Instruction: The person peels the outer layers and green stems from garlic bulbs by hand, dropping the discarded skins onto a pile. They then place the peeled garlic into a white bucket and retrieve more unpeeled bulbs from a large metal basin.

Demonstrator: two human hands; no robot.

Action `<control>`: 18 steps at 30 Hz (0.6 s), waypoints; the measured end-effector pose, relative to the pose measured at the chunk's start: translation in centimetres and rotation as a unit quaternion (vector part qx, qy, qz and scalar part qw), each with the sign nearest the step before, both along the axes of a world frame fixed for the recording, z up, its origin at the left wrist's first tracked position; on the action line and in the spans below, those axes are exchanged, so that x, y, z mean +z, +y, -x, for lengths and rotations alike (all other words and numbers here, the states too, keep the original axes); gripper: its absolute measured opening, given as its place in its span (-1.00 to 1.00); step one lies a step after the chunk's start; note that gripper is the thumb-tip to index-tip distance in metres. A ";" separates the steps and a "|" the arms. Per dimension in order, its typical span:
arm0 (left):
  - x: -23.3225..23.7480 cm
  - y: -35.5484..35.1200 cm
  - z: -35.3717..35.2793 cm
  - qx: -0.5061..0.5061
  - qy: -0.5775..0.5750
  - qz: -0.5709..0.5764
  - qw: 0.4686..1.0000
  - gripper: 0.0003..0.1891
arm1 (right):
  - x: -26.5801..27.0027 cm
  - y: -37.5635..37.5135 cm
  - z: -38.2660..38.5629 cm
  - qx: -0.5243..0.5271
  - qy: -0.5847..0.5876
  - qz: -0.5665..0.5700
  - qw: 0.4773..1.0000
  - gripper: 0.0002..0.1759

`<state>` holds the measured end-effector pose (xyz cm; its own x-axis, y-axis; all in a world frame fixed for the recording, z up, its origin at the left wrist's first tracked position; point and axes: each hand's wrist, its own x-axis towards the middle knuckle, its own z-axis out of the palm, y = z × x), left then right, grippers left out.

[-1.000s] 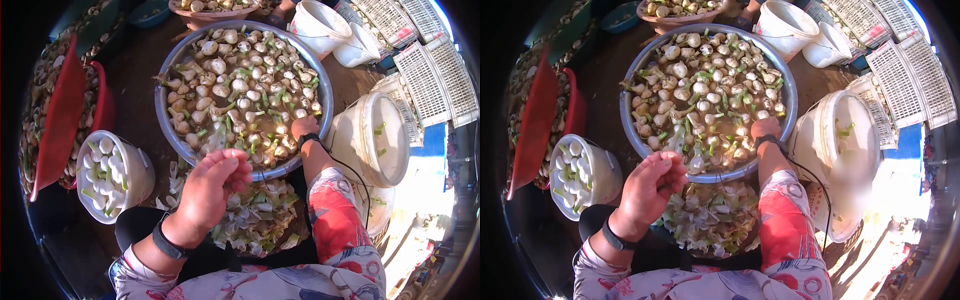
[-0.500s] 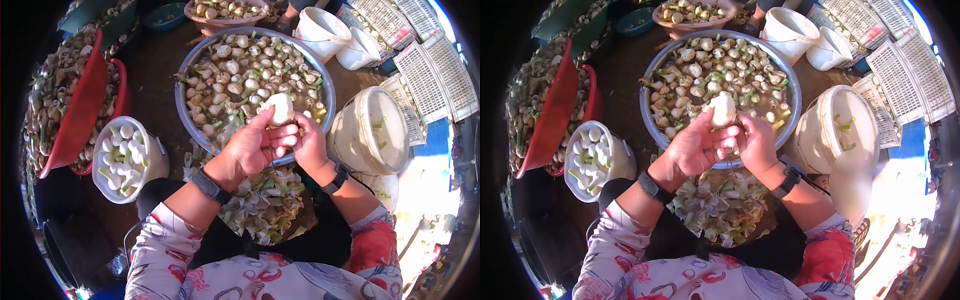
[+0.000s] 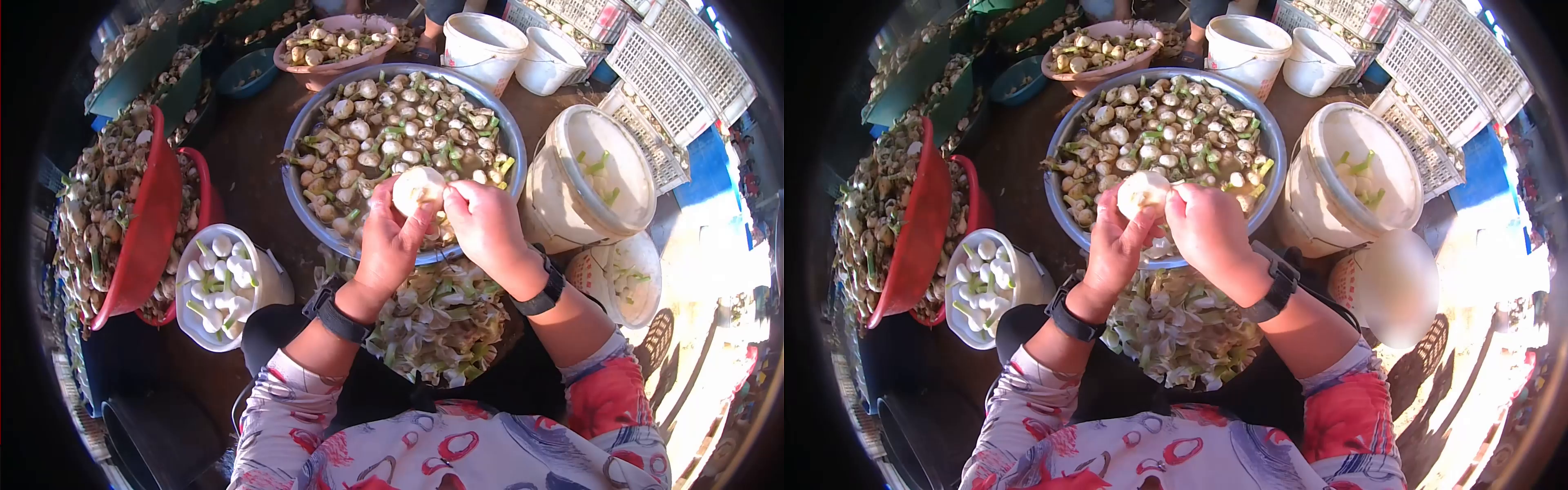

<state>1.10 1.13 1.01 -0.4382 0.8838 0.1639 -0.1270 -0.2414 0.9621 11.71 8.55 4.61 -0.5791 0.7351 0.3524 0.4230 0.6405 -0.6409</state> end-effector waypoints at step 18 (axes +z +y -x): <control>0.6 -0.2 5.7 -0.251 -0.477 0.041 0.841 -0.57 | -0.3 2.1 0.3 0.146 0.100 0.351 0.919 -0.83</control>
<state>-4.58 0.96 1.57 0.0970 0.9878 -0.1214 -0.9169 0.1362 0.3753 11.45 10.69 4.35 -0.7638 0.6448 -0.0290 0.1277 0.1069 -0.9860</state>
